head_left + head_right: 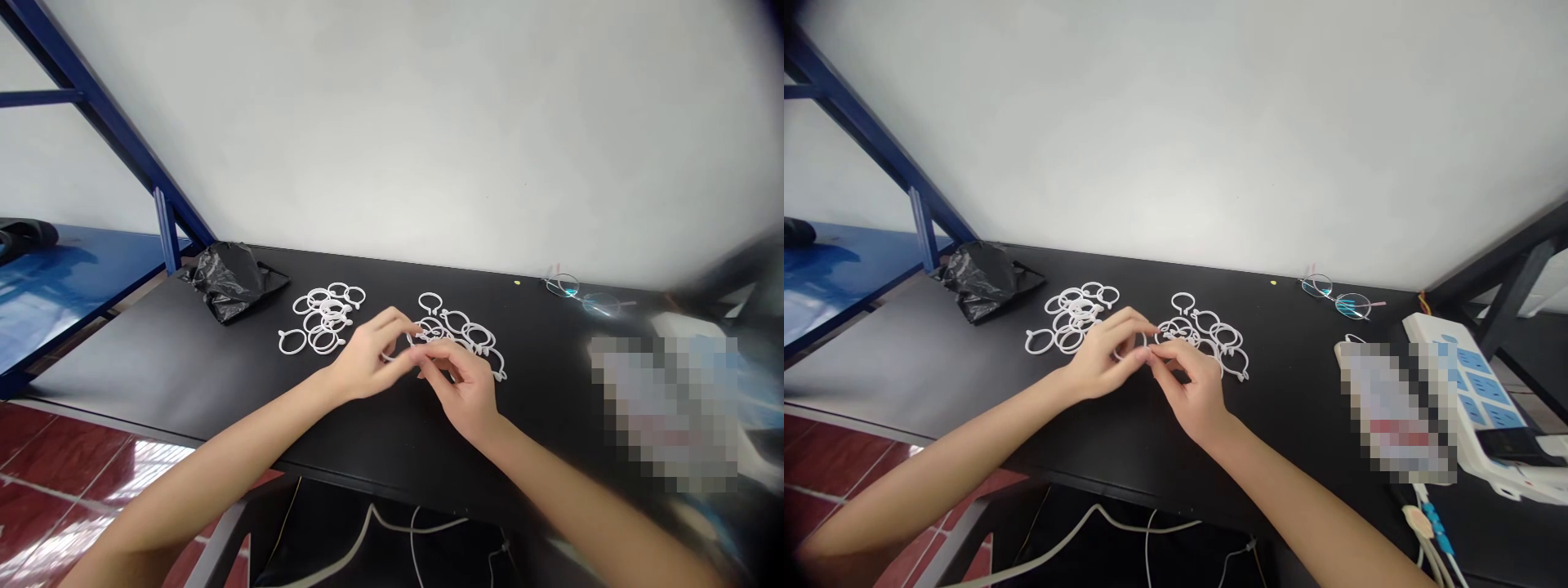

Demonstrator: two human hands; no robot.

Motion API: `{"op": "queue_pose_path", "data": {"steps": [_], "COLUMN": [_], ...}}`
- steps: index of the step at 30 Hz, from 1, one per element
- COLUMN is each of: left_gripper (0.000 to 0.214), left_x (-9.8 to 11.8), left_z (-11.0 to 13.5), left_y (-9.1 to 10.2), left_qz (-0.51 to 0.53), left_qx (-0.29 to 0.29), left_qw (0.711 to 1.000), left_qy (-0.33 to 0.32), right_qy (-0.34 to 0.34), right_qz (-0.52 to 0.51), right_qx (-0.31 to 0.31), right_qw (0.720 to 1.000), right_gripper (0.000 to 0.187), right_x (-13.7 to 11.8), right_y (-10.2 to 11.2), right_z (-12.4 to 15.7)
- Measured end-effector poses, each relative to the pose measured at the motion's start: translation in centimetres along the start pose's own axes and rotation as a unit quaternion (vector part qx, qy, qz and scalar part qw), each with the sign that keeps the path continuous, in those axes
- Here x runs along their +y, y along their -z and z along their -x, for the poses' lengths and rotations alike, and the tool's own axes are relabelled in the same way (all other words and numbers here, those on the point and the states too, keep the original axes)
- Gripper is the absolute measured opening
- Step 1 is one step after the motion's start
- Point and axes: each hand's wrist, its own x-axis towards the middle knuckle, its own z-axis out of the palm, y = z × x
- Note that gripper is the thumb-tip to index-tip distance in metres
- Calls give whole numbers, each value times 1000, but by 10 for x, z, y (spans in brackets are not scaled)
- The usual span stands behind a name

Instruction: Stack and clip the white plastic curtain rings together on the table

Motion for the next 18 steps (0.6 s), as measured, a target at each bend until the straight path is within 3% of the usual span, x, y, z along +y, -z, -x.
{"op": "queue_pose_path", "data": {"steps": [2, 4, 13, 18], "left_gripper": [34, 36, 44, 44], "left_x": [0, 0, -2, 0], "left_z": [3, 5, 5, 6], "left_y": [-4, -5, -3, 0], "left_qz": [-72, -109, -114, -136], "left_qx": [29, 46, 61, 26], "left_qw": [991, 981, 973, 977], "left_qy": [-107, -154, -193, -160], "right_qy": [46, 81, 131, 108], "right_qz": [31, 56, 52, 54], "right_qx": [11, 29, 40, 44], "right_qw": [998, 995, 989, 992], "right_gripper": [14, 18, 21, 17], "right_x": [-2, -5, -13, -11], "right_y": [-1, -2, -5, -2], "right_z": [1, 2, 1, 1]}}
